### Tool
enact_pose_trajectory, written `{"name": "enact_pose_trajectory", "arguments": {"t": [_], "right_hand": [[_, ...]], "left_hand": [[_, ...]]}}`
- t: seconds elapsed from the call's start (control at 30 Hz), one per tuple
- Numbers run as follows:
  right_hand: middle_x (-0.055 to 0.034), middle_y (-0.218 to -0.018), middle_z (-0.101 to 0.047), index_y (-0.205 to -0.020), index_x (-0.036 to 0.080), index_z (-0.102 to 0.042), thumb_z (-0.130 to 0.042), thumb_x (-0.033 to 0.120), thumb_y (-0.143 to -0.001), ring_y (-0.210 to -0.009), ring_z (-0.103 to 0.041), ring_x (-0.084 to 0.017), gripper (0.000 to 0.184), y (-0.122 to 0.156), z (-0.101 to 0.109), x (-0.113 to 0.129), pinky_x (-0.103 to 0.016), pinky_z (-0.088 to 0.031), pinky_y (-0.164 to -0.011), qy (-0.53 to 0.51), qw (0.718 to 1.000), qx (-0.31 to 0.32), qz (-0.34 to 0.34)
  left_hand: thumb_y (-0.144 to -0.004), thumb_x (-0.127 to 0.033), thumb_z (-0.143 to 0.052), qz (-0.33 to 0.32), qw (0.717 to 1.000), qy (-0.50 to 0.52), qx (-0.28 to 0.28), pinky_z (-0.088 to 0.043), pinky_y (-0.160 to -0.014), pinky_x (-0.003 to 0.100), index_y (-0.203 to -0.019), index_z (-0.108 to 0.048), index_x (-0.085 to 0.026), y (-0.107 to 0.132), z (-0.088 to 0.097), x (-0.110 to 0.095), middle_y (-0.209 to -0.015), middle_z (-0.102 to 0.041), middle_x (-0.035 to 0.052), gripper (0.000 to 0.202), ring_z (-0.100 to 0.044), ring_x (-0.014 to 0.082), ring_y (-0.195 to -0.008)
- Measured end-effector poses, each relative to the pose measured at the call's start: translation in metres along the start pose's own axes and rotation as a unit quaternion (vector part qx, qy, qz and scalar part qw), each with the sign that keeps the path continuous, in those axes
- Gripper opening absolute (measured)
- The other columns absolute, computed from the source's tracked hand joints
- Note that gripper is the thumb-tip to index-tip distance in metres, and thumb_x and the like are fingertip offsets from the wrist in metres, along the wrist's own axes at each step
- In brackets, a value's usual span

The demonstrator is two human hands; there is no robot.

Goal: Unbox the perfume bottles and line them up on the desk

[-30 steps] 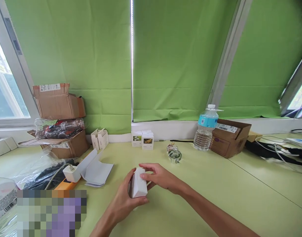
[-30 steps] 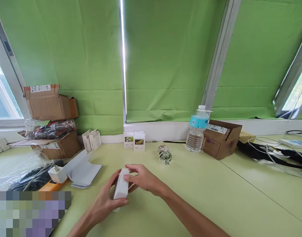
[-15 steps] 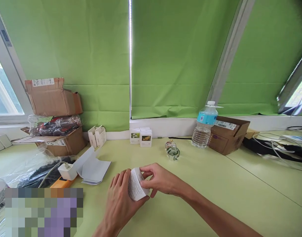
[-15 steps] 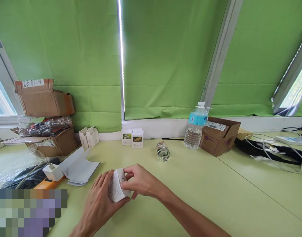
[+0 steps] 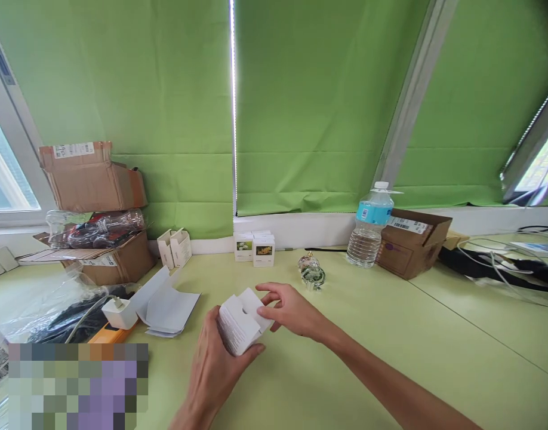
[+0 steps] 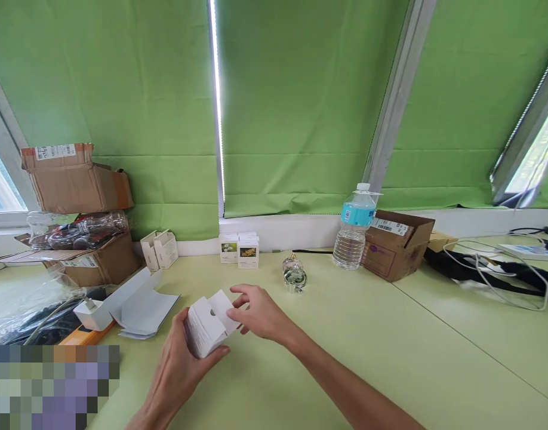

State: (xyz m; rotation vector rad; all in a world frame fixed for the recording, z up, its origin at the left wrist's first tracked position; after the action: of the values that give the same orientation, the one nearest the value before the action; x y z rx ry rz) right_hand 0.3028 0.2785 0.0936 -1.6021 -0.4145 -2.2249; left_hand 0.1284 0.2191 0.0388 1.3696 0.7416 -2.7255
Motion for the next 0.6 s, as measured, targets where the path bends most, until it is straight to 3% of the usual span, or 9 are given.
{"name": "enact_pose_trajectory", "arguments": {"t": [0.17, 0.27, 0.37, 0.43, 0.5, 0.6], "right_hand": [[-0.0052, -0.093, -0.063, -0.119, 0.019, -0.053, -0.055, 0.030, -0.083, -0.058, -0.063, -0.014, 0.038, 0.002, -0.004, 0.005, -0.029, -0.054, -0.052, 0.069, 0.995, -0.039, 0.063], [-0.0063, -0.108, -0.063, -0.114, 0.023, -0.059, -0.059, 0.034, -0.083, -0.082, -0.063, -0.017, 0.033, 0.011, -0.008, 0.022, -0.029, -0.055, -0.065, 0.138, 0.980, -0.062, 0.129], [-0.0074, -0.132, -0.051, -0.127, 0.027, -0.054, -0.064, 0.041, -0.080, -0.112, -0.053, -0.022, 0.050, 0.019, -0.008, 0.035, -0.032, -0.053, -0.082, 0.165, 0.971, -0.067, 0.162], [-0.0071, -0.142, -0.041, -0.129, 0.030, -0.053, -0.066, 0.045, -0.078, -0.125, -0.044, -0.025, 0.054, 0.022, -0.009, 0.039, -0.038, -0.046, -0.097, 0.198, 0.965, -0.048, 0.166], [-0.0058, -0.146, -0.037, -0.126, 0.031, -0.056, -0.066, 0.046, -0.079, -0.133, -0.036, -0.026, 0.050, 0.025, -0.012, 0.040, -0.042, -0.035, -0.107, 0.229, 0.959, -0.016, 0.165], [-0.0039, -0.150, -0.032, -0.121, 0.031, -0.058, -0.066, 0.041, -0.080, -0.136, -0.031, -0.024, 0.043, 0.028, -0.015, 0.042, -0.041, -0.031, -0.109, 0.244, 0.953, 0.001, 0.179]], "left_hand": [[-0.059, -0.056, -0.073, 0.035, 0.997, 0.058, 0.033, -0.050, -0.076, 0.042, -0.127, -0.038, -0.017, -0.003, -0.003, 0.008, -0.117, -0.056, 0.0145, 0.085, -0.057, 0.0334, -0.102], [-0.068, -0.056, -0.067, 0.036, 0.995, 0.077, 0.046, -0.049, -0.082, 0.044, -0.131, -0.034, -0.019, -0.001, -0.006, 0.010, -0.123, -0.053, 0.0151, 0.081, -0.055, 0.0321, -0.108], [-0.079, -0.051, -0.059, 0.033, 0.994, 0.098, 0.029, -0.049, -0.087, 0.045, -0.134, -0.031, -0.023, 0.001, -0.008, 0.008, -0.127, -0.051, 0.0135, 0.068, -0.055, 0.0290, -0.110], [-0.084, -0.046, -0.055, 0.018, 0.994, 0.109, 0.009, -0.048, -0.090, 0.045, -0.136, -0.029, -0.026, 0.001, -0.008, 0.007, -0.129, -0.050, 0.0120, 0.061, -0.054, 0.0274, -0.113], [-0.085, -0.041, -0.056, -0.017, 0.992, 0.126, -0.013, -0.048, -0.092, 0.045, -0.135, -0.026, -0.029, 0.002, -0.009, 0.006, -0.130, -0.049, 0.0113, 0.060, -0.053, 0.0258, -0.115], [-0.081, -0.033, -0.063, -0.095, 0.978, 0.174, -0.058, -0.051, -0.088, 0.041, -0.128, -0.023, -0.029, 0.003, -0.005, 0.005, -0.132, -0.042, 0.0120, 0.062, -0.057, 0.0226, -0.111]]}}
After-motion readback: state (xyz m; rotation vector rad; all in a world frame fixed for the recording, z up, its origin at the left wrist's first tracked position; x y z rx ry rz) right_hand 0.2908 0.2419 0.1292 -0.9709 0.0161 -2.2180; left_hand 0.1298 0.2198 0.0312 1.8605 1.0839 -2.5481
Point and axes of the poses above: each hand's wrist, its own y-axis away from the middle knuckle, its own z-axis out of the back of the hand, x = y × z, the point moved 4 cm from there along -y, towards the middle knuckle
